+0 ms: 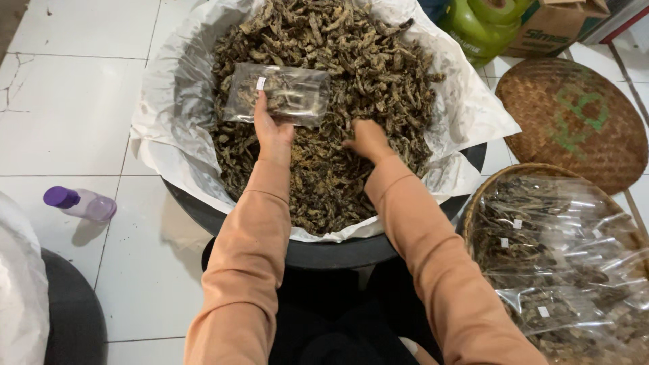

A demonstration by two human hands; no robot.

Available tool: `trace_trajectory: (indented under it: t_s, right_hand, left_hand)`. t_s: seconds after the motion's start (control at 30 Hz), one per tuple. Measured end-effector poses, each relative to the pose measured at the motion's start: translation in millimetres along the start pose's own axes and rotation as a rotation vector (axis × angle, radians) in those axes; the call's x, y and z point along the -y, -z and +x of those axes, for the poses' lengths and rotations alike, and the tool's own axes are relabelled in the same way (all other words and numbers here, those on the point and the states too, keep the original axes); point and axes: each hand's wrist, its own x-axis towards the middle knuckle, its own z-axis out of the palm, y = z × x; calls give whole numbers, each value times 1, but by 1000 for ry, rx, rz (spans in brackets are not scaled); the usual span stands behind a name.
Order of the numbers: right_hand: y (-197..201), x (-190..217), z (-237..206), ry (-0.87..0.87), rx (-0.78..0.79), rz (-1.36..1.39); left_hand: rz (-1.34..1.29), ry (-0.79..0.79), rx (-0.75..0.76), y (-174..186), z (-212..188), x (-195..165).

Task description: The person sits on the floor in front of a large basin lined with paper and filled with dried seafood pieces. They hold a small clear plastic bag, pick pieces one at a time from the basin, place them into the bag, and set filled bags into a woven tray beside them.

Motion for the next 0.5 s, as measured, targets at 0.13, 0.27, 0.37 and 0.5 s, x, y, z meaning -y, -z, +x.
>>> trace_trajectory:
  t_s: [0.13, 0.27, 0.37, 0.5]
  right_hand:
    - [7, 17, 8, -11, -94, 250]
    - [33, 7, 0, 218, -458, 496]
    - [38, -4, -6, 233, -259, 817]
    - [29, -7, 0, 96, -11, 1075]
  left_hand:
    - [-9, -19, 30, -2, -3, -1]
    - [-23, -44, -38, -12, -14, -8]
    - [-56, -37, -20, -11, -13, -10]
    - [-92, -59, 58, -1, -1, -10]
